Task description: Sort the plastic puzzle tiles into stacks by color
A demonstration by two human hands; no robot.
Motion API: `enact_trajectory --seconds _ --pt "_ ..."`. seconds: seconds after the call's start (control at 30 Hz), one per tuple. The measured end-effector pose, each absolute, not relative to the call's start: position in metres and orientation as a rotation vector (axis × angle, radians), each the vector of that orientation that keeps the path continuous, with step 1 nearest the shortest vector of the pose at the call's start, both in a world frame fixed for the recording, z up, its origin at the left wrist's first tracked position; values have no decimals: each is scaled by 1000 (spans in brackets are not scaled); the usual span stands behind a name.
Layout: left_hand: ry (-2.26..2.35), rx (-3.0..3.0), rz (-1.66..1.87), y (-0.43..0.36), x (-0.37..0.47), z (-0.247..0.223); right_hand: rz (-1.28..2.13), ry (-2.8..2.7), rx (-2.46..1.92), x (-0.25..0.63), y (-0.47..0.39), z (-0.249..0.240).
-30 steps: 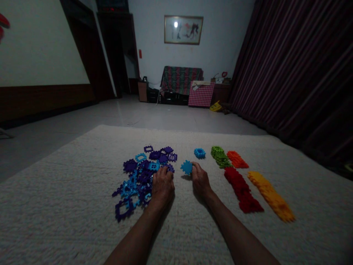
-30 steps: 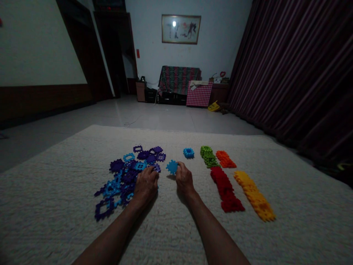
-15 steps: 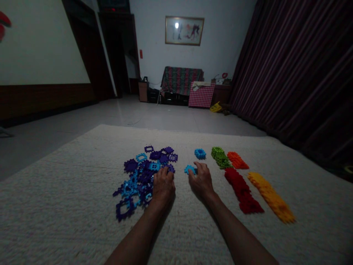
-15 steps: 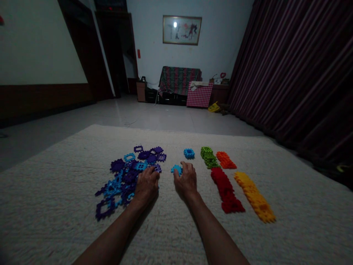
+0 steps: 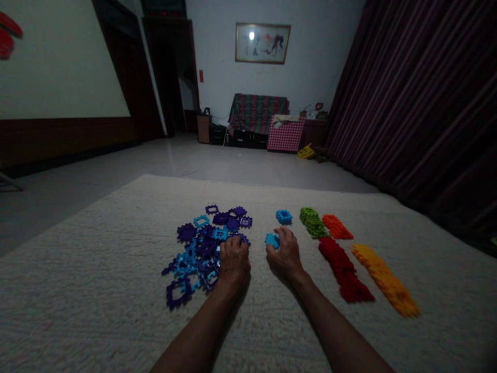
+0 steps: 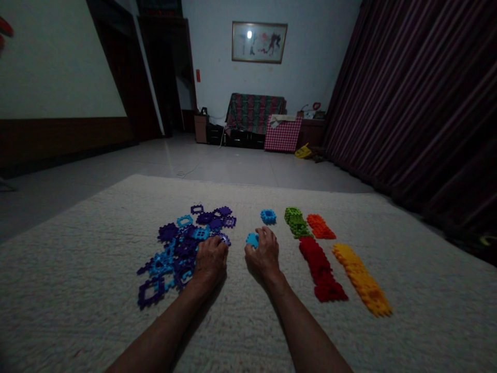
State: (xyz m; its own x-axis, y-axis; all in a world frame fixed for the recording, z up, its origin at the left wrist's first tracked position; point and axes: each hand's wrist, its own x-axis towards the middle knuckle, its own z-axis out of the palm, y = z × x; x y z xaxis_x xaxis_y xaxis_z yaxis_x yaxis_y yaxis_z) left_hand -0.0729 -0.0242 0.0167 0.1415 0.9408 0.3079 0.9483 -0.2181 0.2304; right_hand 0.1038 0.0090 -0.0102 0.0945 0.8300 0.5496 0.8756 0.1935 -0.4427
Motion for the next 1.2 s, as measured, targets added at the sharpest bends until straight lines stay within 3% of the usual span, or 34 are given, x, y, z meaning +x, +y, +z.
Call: enact_trajectory --seconds 0.23,0.7,0.97,1.2 --pt "-1949 -2363 -535 -28 -68 18 -87 -1717 -1924 95 -6 7" --pt "-1951 -2379 -540 -27 -68 16 -77 -1705 -1996 93 -5 11" --pt "-1931 -2380 -592 -27 -69 14 -20 -1537 -1823 103 4 -4" --pt "-1915 -2381 -665 -25 -69 11 -165 -1469 -1516 133 55 -5"
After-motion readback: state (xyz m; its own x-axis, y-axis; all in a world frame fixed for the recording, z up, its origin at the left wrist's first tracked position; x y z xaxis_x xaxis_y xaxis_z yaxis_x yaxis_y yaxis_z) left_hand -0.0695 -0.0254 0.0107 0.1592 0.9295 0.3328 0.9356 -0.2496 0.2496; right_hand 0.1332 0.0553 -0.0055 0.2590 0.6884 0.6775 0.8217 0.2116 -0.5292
